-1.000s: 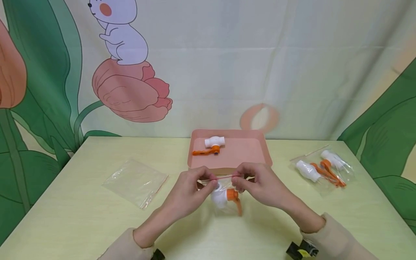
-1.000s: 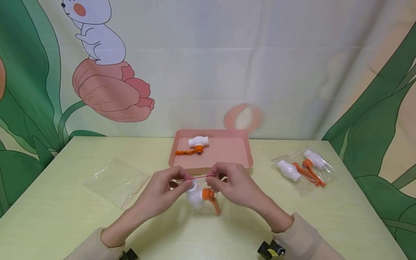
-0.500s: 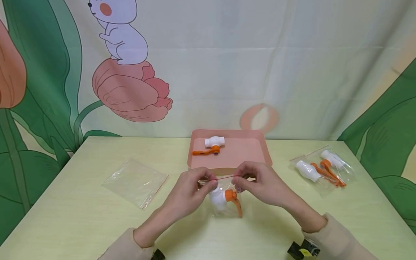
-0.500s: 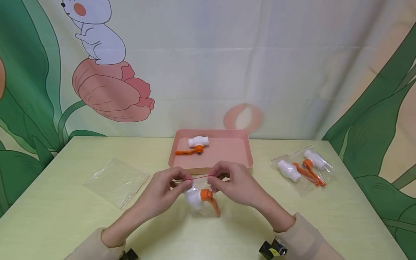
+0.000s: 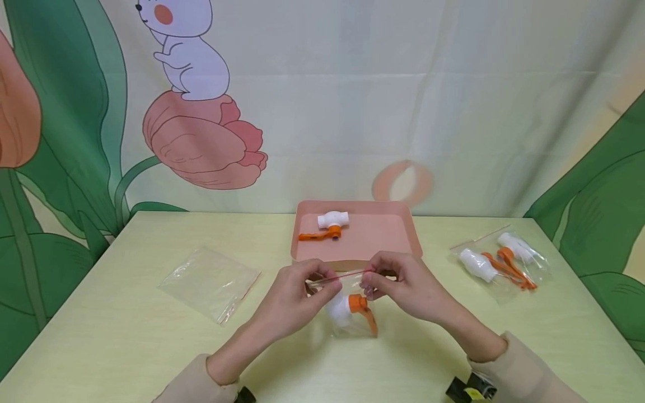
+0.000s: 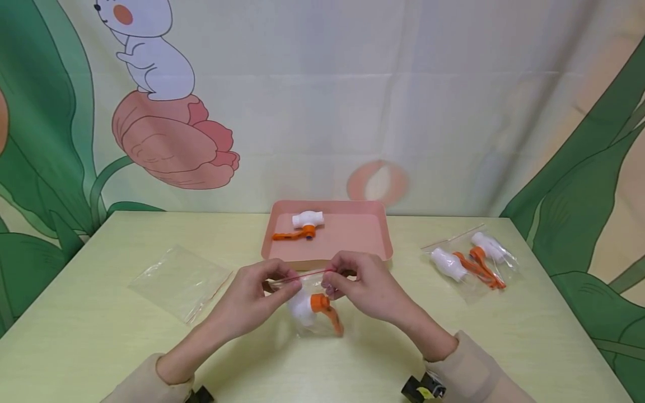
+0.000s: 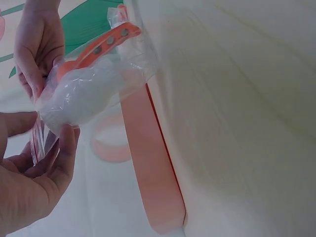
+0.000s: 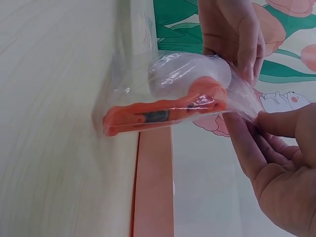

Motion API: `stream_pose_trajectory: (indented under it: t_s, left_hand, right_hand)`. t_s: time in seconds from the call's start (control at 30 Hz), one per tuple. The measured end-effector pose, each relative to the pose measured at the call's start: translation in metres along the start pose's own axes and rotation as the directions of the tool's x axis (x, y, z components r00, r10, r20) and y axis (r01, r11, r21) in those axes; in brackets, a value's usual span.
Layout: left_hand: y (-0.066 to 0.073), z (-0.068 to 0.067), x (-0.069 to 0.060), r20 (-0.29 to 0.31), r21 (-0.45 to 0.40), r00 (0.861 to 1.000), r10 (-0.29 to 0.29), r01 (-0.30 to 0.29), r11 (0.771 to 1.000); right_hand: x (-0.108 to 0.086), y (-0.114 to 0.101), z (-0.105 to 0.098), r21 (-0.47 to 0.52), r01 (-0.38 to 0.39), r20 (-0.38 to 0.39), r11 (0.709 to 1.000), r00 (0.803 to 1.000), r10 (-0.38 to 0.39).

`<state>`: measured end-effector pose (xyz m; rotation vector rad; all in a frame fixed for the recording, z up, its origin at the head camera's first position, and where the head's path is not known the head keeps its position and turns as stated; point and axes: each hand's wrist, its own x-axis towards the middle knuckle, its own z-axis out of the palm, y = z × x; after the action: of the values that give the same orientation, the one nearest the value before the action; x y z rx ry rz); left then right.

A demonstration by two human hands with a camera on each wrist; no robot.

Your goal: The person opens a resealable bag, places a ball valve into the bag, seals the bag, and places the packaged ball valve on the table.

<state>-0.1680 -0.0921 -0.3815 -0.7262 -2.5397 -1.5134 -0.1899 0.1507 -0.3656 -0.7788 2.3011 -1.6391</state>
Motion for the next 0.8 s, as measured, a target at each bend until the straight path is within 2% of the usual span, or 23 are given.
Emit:
stream_pose_trajectory:
  t_s: [0.2, 0.43, 0.67, 0.8]
  left_hand:
    - [-0.0004, 0.0020, 0.0004, 0.011, 0.004, 1.000, 0.008, -0.008, 1.000]
    - [0.0011, 0.0036, 0.0003, -0.010, 0.042, 1.000, 0.020, -0.020, 0.999]
    - [0.0030, 0.0048, 0.0014, -0.020, 0.027, 0.999, 0.047, -0.047, 0.999]
    - [0.0032, 0.0047, 0.0018, -0.007, 0.020, 0.998, 0.054, -0.054, 0.998]
  right_hand:
    - [0.0004, 0.0011, 0.0007, -0.069, 0.001, -0.018, 0.998, 1.000, -0.002]
    - [0.0014, 0.0012, 0.0014, -0.060, 0.056, 0.000, 0.997, 0.998, -0.056]
    - [0.0022, 0.0025, 0.0056, -0.110, 0.079, -0.019, 0.991, 0.996, -0.082]
    - [0.0008, 0.0020, 0.0076, -0.141, 0.086, -0.017, 0.986, 0.996, -0.089]
